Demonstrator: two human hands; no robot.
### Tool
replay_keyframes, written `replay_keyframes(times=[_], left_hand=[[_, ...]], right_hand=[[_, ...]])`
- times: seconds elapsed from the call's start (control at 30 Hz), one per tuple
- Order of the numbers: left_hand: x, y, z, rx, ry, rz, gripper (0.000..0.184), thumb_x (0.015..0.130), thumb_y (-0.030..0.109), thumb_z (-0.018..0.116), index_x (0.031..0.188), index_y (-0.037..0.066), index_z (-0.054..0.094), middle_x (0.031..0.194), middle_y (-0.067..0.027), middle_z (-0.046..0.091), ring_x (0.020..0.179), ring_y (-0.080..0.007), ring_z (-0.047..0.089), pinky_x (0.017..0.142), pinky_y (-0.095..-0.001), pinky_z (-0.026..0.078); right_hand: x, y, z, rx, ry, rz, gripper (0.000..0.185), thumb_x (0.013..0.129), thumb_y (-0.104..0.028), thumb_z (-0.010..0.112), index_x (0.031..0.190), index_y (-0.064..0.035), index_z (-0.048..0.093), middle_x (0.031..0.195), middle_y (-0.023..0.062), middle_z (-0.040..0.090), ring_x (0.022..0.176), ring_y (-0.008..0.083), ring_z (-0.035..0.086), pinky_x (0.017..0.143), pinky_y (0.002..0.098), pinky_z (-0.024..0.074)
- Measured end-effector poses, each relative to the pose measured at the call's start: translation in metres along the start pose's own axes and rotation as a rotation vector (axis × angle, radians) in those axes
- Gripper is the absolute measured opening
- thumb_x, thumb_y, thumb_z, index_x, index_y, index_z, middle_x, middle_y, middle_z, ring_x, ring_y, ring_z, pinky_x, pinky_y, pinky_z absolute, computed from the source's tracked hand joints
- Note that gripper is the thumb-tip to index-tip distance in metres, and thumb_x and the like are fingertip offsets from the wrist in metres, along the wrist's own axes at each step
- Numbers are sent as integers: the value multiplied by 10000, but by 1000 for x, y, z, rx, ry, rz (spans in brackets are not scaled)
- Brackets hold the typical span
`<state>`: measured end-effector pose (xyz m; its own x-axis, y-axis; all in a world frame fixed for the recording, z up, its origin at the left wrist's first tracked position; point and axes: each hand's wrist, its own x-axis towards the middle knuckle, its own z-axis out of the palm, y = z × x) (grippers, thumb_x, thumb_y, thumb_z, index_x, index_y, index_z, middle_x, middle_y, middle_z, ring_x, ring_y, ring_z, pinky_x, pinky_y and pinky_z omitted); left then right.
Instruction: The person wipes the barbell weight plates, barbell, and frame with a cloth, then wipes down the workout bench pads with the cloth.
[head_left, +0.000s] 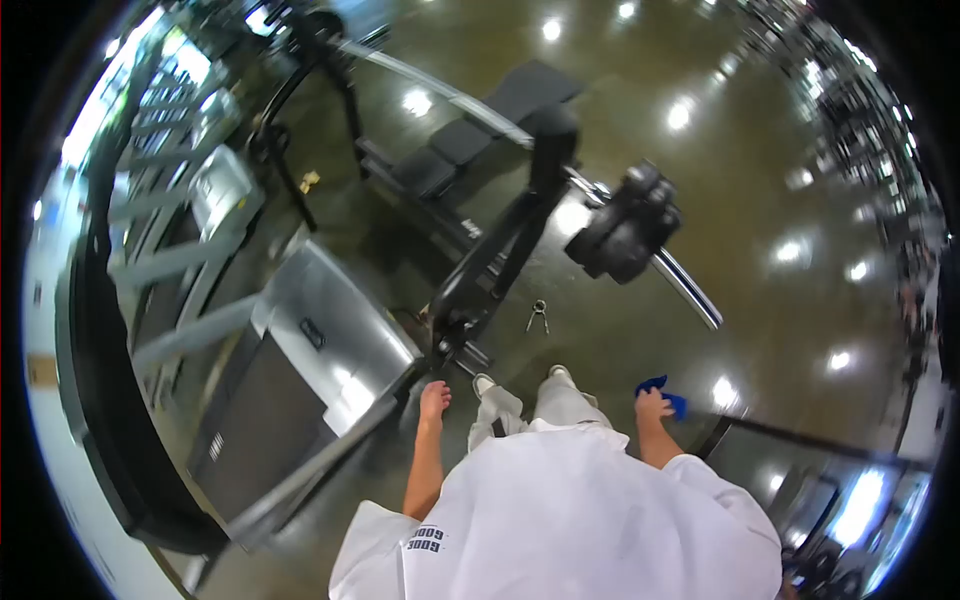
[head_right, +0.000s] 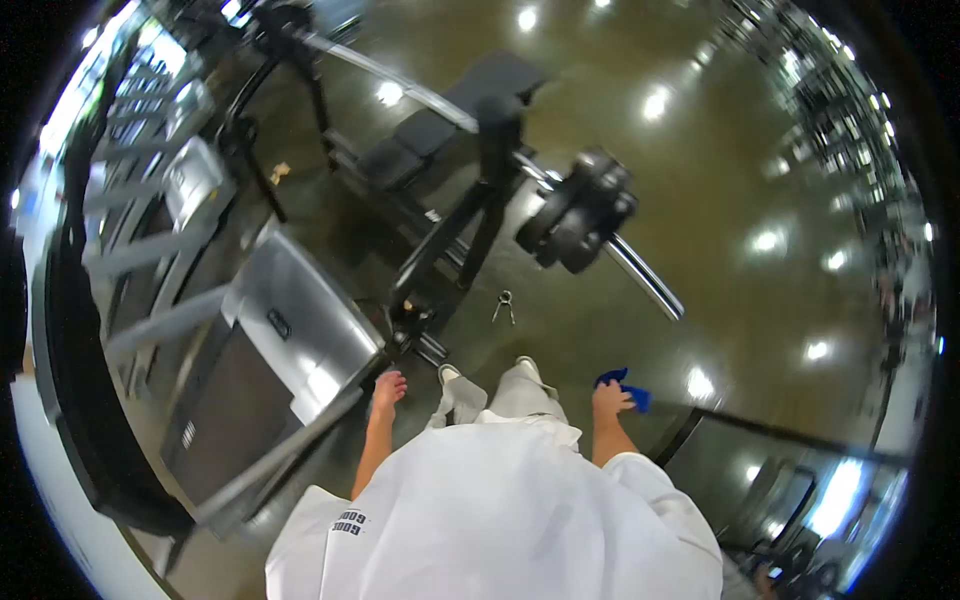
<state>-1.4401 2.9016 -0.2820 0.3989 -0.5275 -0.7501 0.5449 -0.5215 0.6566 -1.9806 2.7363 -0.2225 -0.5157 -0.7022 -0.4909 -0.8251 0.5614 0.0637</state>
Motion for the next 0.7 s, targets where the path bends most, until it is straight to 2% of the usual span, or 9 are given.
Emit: replay_keyframes(times=[0.1, 0.13, 0.2, 0.37, 0.43, 0.53, 0.6, 0.63, 0.7], left_hand=[[-4, -3, 39, 61, -71, 57, 333, 1027, 336, 602, 1242, 85, 640, 1010, -66, 709, 805, -154, 679, 714, -290, 547], [-4, -4, 55, 71, -94, 23, 329, 1021, 332, 615, 1249, 97, 642, 1028, -59, 706, 812, -151, 676, 714, -285, 542], [-2, -14, 88, 91, -134, -8, 307, 1004, 299, 628, 1237, 102, 656, 1036, -47, 693, 812, -142, 665, 711, -277, 532], [7, -50, 208, 196, -320, 68, 185, 986, 248, 628, 1029, 69, 645, 809, -12, 629, 672, -117, 571, 576, -263, 460], [26, -68, 262, 477, -467, 8, 160, 984, 222, 622, 1040, 74, 651, 815, -30, 627, 671, -113, 581, 565, -269, 463], [-38, -91, 364, 397, -276, -52, 215, 996, 227, 607, 1116, 57, 662, 827, -41, 645, 692, -123, 603, 588, -299, 493], [-67, -100, 430, 584, -395, 351, 352, 1015, 261, 612, 1281, 34, 648, 957, -81, 704, 844, -169, 675, 735, -335, 559], [-88, -97, 458, 584, -395, 354, 352, 1015, 261, 612, 1281, 34, 648, 957, -81, 704, 844, -169, 675, 735, -335, 559], [-131, -78, 519, 780, -907, 423, 484, 1024, 309, 629, 1409, 18, 591, 1154, -131, 734, 1063, -237, 695, 954, -381, 551]], right_hand=[[-14, 76, 4, -129, 509, 48, 347, 991, -308, 618, 1242, -93, 725, 1306, 196, 683, 1377, 508, 420, 1209, 658, 231], [-13, 102, 12, -112, 508, 89, 347, 991, -308, 618, 1242, -93, 725, 1306, 196, 683, 1377, 508, 420, 1209, 658, 231], [-8, 149, 27, 430, 693, 231, 312, 968, -246, 652, 1196, -46, 727, 1235, 215, 707, 1275, 455, 543, 1127, 564, 378], [-17, 237, 50, 748, 655, 304, 342, 994, -301, 622, 1193, -38, 710, 1122, 244, 727, 1018, 462, 678, 877, 560, 526], [16, 271, 63, 653, 637, 430, 374, 966, -323, 653, 1222, -61, 726, 1137, 226, 735, 1028, 442, 683, 915, 548, 531], [64, 301, 29, 1103, 482, 557, 364, 969, -194, 653, 1238, 47, 691, 1216, 257, 716, 1131, 410, 669, 1024, 496, 505], [114, 307, 8, 1250, 482, 578, 369, 985, -181, 644, 1259, 66, 669, 1230, 248, 714, 1137, 380, 672, 1032, 470, 504], [144, 311, 8, 1269, 473, 407, 374, 1000, -177, 640, 1278, 73, 649, 1247, 218, 709, 1140, 338, 667, 1032, 443, 500], [189, 315, -13, 1395, 356, 91, 375, 1026, -162, 628, 1331, 56, 619, 1256, 137, 693, 1115, 231, 642, 1010, 377, 492]])
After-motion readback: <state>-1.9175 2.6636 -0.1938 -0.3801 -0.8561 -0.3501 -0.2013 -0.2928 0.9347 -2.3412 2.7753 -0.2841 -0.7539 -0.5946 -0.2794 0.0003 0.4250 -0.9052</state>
